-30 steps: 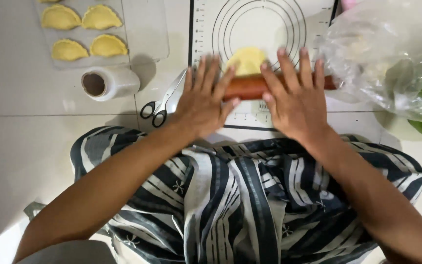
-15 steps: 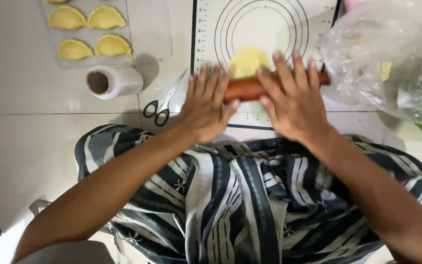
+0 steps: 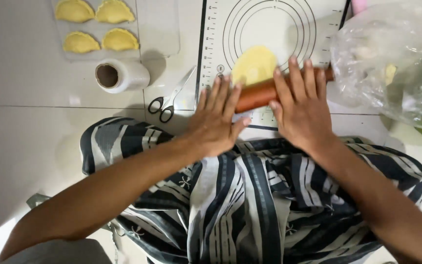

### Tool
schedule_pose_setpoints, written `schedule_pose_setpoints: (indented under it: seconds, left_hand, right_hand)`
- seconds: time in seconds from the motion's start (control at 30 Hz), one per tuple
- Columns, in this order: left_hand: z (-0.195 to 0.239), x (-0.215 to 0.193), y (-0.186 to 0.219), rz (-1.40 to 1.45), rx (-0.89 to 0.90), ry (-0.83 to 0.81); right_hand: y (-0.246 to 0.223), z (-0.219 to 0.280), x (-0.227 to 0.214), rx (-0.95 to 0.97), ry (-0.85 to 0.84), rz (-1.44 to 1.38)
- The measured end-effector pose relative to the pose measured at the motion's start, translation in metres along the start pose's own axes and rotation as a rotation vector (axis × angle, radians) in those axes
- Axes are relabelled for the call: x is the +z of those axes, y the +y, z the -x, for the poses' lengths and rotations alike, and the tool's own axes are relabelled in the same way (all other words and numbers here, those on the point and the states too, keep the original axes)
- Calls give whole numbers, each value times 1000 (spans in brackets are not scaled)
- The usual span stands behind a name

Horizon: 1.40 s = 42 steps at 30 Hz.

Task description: A person prepares a pastry by rolling out dough on a mat, adding filling from a bowl with a spoon, and then folding and pinching the edges to seal it.

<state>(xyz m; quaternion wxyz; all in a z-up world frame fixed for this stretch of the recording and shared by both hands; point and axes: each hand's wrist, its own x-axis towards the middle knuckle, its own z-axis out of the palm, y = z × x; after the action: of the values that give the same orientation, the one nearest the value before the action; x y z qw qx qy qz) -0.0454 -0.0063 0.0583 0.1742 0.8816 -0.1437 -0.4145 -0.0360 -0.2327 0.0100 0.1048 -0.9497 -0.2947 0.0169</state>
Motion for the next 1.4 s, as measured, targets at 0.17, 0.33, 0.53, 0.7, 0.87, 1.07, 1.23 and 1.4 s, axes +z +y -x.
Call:
schedule_pose_setpoints:
  seconds: [0.17, 0.33, 0.53, 0.7, 0.87, 1.07, 1.23, 1.4]
  left_hand:
    - [21, 29, 20, -30, 45, -14]
    - [41, 36, 37, 25, 54, -38]
    - [36, 30, 38, 204, 15, 64]
    - [-6, 54, 16, 627, -112, 318]
    - [-9, 19, 29, 1358, -218, 382]
    - [-26, 7, 39, 2061, -267, 323]
    - [-11, -16, 53, 2253, -292, 339]
    - [-42, 25, 50, 2468, 4, 357]
  right_hand:
    - [6, 14, 7, 147, -51, -19]
    - [64, -38, 71, 253, 133, -64]
    - [50, -80, 83, 318, 142, -193]
    - [44, -86, 77, 514, 95, -470]
    - [13, -85, 37, 570, -27, -460]
    - [1, -63, 31, 445, -25, -377]
    - [-20, -31, 17, 130, 188, -174]
    - [-55, -11, -27, -136, 492, 23]
